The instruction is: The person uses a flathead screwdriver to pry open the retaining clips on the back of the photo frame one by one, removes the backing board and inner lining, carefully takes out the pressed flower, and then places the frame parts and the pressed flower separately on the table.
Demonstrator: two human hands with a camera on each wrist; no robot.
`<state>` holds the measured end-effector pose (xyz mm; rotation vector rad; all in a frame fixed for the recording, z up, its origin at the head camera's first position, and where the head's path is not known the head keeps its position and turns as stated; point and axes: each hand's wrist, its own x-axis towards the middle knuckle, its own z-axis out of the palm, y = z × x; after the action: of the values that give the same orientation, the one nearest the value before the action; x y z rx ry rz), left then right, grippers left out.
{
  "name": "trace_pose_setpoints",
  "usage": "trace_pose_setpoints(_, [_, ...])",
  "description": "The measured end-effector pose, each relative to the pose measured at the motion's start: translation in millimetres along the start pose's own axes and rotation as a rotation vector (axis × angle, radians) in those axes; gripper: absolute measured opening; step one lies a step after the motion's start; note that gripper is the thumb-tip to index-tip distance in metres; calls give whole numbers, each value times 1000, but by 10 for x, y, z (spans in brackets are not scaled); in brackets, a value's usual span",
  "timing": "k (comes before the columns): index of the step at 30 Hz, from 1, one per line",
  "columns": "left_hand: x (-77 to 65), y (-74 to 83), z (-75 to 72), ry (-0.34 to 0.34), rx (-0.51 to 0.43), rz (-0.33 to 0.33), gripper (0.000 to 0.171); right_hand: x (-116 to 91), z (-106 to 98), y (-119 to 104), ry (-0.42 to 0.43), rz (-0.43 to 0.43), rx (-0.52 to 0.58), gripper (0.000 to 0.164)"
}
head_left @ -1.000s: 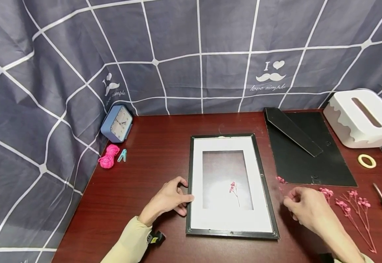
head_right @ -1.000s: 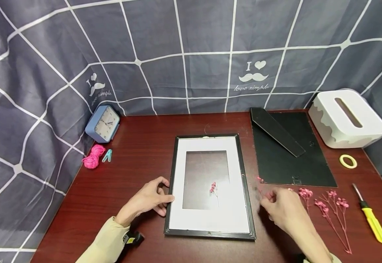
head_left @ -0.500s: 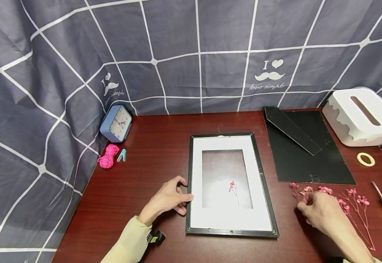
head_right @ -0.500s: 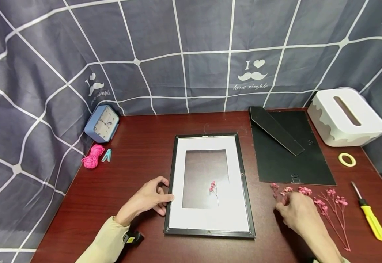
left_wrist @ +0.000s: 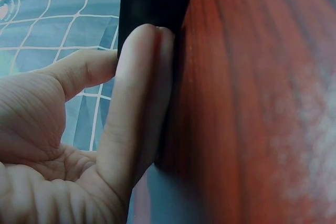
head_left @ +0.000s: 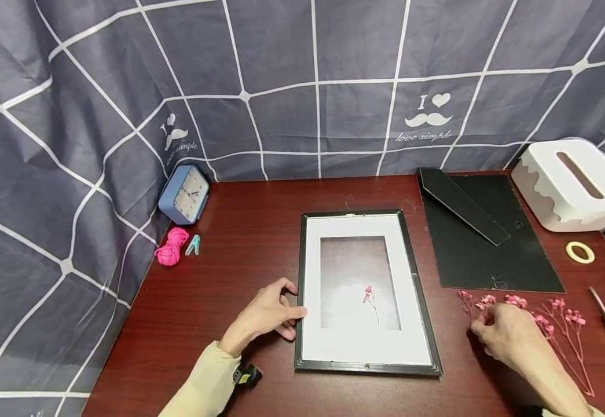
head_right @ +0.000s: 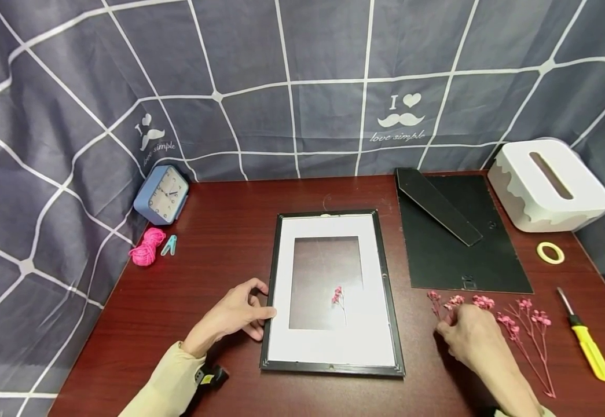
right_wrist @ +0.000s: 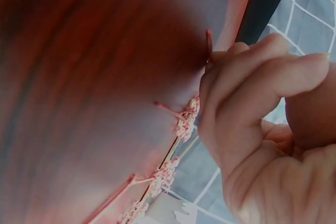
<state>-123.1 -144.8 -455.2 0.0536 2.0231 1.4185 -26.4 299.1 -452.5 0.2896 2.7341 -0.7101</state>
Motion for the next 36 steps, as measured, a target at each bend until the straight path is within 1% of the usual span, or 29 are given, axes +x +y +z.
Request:
trace_pose_setpoints(5, [-6,7,-2,-3,4,0,52,-47,-20,-50,9,16,14,26])
trace_pose_setpoints(8, [-8,9,-1,-4,6,-3,52,-92,-49,-114,29,25,39,27])
trace_pose_setpoints(12, [-5,9,0,-5,11,0,52,-140,-98,-269,42,15,71,25])
trace_pose_setpoints(15, [-2,8,-1,-4,12,0,52,-164,-119,-448,27,-10,96,24])
trace_pose_setpoints(18, [1,5,-5,-4,10,-3,52,-164,-115,-663,10,-53,130,20])
trace_pose_setpoints(21, [8,1,-12,-3,11,-6,53,-132,-81,-877,12,-120,139,16])
trace_pose_setpoints(25, [15,0,-16,-3,11,-7,52,-50,4,-1115,43,-229,88,11])
trace_pose_setpoints(28, [16,-2,-16,-4,10,-4,52,22,69,-1253,47,-296,45,11])
trace_pose_setpoints(31, [17,-3,-15,-7,5,-7,52,90,127,-1351,16,-325,36,10])
trace_pose_setpoints(36, [19,-2,-24,-10,6,-14,52,188,218,-1449,-50,-307,32,8])
